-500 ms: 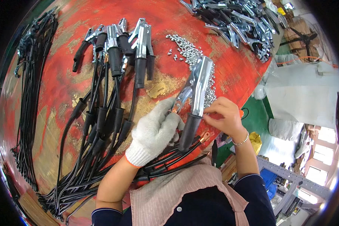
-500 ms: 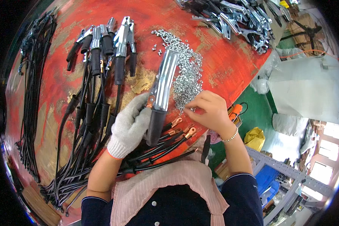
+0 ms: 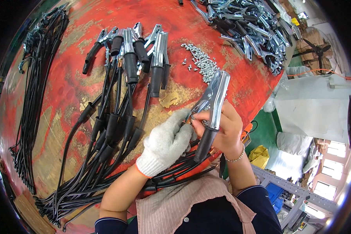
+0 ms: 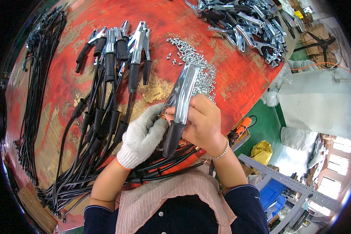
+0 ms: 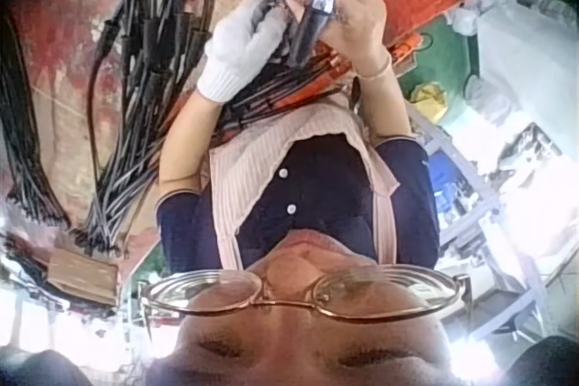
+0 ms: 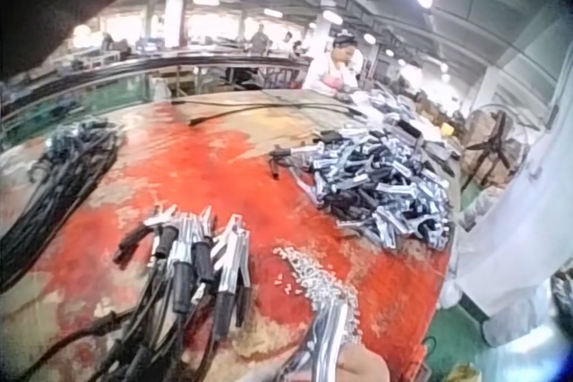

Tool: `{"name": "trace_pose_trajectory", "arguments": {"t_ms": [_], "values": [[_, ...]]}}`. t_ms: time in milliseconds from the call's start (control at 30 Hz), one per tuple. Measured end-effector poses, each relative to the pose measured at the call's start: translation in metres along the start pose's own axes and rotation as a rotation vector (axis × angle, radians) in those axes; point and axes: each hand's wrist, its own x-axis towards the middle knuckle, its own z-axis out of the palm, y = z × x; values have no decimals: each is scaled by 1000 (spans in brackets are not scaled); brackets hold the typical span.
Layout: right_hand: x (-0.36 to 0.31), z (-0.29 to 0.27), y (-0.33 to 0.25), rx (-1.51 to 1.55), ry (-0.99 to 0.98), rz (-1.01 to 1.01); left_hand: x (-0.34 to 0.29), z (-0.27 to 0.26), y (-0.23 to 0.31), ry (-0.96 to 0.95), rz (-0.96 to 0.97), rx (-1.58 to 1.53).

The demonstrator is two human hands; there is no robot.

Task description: Attaching clamps and rubber sleeves to electrical cables.

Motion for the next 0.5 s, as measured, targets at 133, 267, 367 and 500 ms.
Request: {"name": "trace_pose_trajectory", "arguments": {"t_ms": [133, 267, 367, 500], "values": [[1, 0, 0, -24, -19, -14, 0, -1, -1, -4, -15, 17], [1, -1, -2, -22, -29, 7, 0, -2, 4, -18, -67, -6], [-2, -1, -4, 10, -54, 37, 0, -3, 3, -17, -48, 25], [-6, 5, 2, 22, -1, -11, -1, -2, 6, -9, -19, 35]]}}
